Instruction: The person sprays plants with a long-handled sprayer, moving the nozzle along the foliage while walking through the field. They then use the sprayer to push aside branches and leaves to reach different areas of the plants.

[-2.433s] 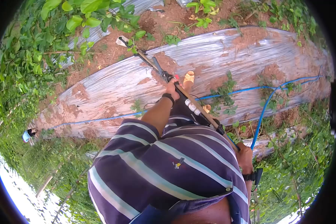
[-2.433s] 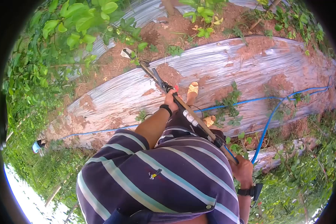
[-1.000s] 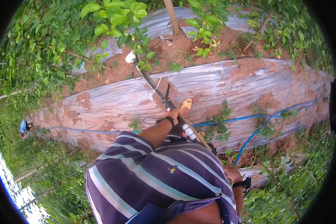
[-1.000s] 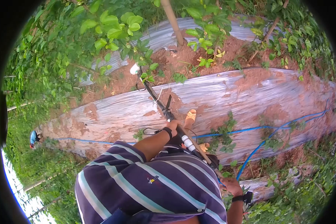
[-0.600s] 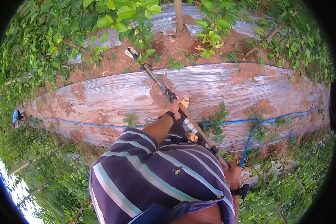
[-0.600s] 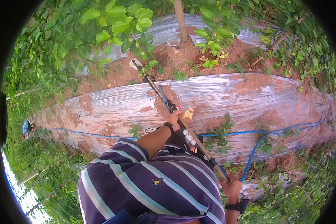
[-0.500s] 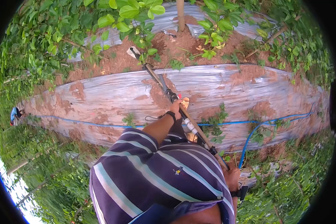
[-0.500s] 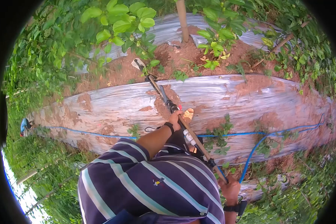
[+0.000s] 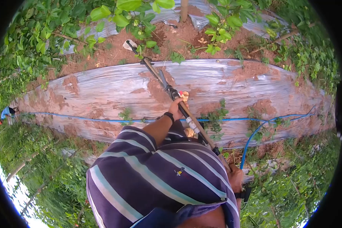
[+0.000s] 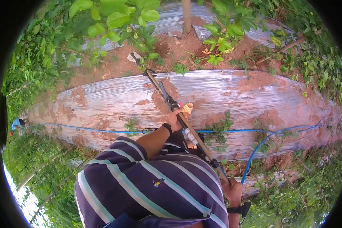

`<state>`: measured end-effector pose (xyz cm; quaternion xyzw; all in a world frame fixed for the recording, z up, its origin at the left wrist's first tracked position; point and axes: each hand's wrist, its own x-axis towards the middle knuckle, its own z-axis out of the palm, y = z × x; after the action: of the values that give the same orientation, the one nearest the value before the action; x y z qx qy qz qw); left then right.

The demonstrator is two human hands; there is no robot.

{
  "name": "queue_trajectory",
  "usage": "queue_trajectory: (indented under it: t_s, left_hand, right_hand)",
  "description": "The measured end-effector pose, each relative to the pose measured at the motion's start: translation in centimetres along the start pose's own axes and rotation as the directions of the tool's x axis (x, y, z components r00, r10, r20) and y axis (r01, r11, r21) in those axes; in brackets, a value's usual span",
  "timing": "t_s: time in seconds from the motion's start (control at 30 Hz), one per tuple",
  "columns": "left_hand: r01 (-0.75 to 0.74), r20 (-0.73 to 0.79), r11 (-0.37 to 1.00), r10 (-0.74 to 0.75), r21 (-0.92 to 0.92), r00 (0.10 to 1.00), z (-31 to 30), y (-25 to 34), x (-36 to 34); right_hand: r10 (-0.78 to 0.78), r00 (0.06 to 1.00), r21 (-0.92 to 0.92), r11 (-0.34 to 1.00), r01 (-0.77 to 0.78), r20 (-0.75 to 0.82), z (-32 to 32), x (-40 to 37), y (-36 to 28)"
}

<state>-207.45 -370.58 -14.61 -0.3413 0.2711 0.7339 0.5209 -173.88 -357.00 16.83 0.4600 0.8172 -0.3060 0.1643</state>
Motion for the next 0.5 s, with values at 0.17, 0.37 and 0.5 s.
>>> queue_trajectory:
  t_s: [0.17,0.37,0.5]
  left_hand:
    - [0.011,-0.090,1.000,-0.011,0.002,0.996,1.2,0.0,0.6]
    - [-0.015,-0.174,0.996,0.030,0.083,0.984,2.2,0.4,-0.3]
    - [-0.057,-0.134,0.991,0.073,0.121,0.988,0.0,0.3,1.5]
  right_hand:
    - [0.028,0.999,-0.046,0.999,-0.027,0.021,-0.2,0.5,0.6]
    - [0.057,0.992,0.005,0.998,-0.058,0.113,-0.4,0.2,1.2]
    - [-0.013,0.995,-0.032,0.999,0.016,0.096,0.3,-0.1,2.4]
